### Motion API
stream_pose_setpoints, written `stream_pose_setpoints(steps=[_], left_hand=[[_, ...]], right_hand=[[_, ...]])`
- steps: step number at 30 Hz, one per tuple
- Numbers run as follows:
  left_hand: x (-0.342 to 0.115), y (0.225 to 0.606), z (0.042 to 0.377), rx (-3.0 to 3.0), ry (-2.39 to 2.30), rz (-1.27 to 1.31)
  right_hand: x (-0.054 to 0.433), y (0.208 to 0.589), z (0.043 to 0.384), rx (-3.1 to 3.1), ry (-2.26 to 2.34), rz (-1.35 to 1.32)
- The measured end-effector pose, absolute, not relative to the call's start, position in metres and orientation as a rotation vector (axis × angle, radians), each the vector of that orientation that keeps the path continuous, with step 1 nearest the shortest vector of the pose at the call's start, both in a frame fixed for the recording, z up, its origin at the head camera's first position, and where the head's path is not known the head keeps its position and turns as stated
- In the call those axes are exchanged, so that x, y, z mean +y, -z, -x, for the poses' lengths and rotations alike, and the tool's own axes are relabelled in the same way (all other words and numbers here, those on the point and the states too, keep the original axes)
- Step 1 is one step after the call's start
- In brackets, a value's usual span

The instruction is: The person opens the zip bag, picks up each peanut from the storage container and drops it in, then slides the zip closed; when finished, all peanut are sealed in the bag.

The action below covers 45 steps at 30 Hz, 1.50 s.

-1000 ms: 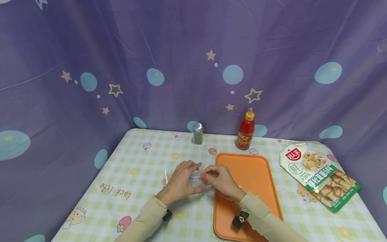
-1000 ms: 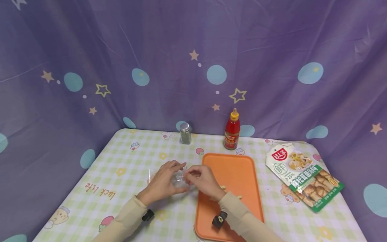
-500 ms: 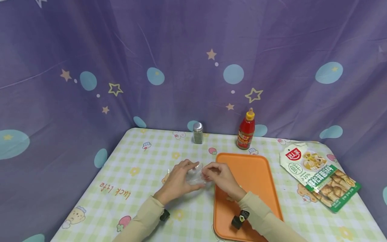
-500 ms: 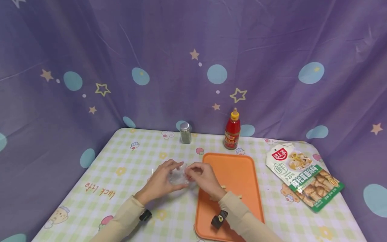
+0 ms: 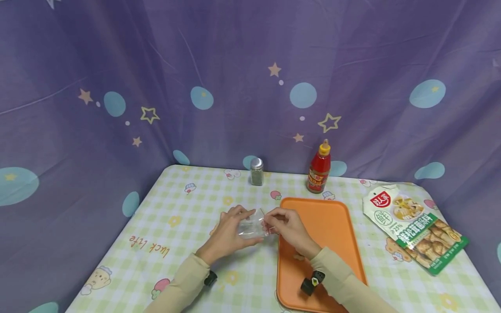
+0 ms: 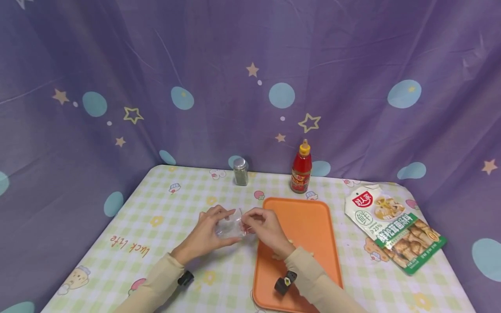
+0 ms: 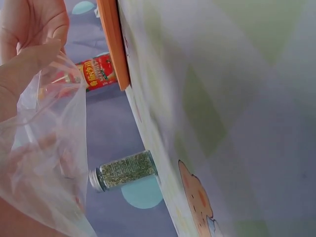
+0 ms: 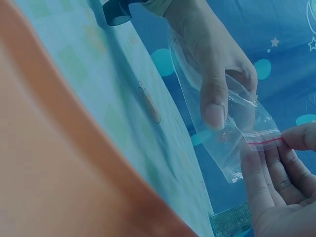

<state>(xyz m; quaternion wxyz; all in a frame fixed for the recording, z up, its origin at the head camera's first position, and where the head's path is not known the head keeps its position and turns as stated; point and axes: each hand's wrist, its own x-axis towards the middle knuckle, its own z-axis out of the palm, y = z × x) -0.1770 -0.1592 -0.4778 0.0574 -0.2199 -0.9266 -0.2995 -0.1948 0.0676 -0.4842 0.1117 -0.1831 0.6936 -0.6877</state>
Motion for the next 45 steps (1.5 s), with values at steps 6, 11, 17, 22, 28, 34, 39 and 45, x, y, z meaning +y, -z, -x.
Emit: stream_pose_setpoints(steps=[6, 11, 17, 22, 28, 34, 39, 45], left_hand=[[-0.159, 0.477, 0.177, -2.796, 0.907, 0.680], [-0.155, 0.476, 0.177, -2.772, 0.851, 0.706], [-0.148, 0.474, 0.176, -2.747, 0.803, 0.710], [-0.144, 0.473, 0.176, -2.739, 0.798, 0.717], [-0.142, 0.473, 0.177, -2.745, 0.750, 0.728], [-0.142, 0.473, 0.177, -2.731, 0.773, 0.730], [-0.143, 0.473, 0.178, -2.722, 0.774, 0.718], [-0.145, 0.474, 0.178, -2.746, 0.767, 0.712]], right_hand=[[0.069, 0.482, 0.194, 2.057, 2.003, 0.515], [0.067, 0.484, 0.193, 2.090, 1.999, 0.584], [0.062, 0.486, 0.190, 2.109, 1.992, 0.628], [0.060, 0.486, 0.188, 2.097, 1.995, 0.625], [0.064, 0.485, 0.187, 2.093, 1.987, 0.599], [0.070, 0.483, 0.190, 2.109, 1.993, 0.568], [0.083, 0.483, 0.191, 2.092, 2.007, 0.531], [0.108, 0.486, 0.189, 2.099, 1.986, 0.496]])
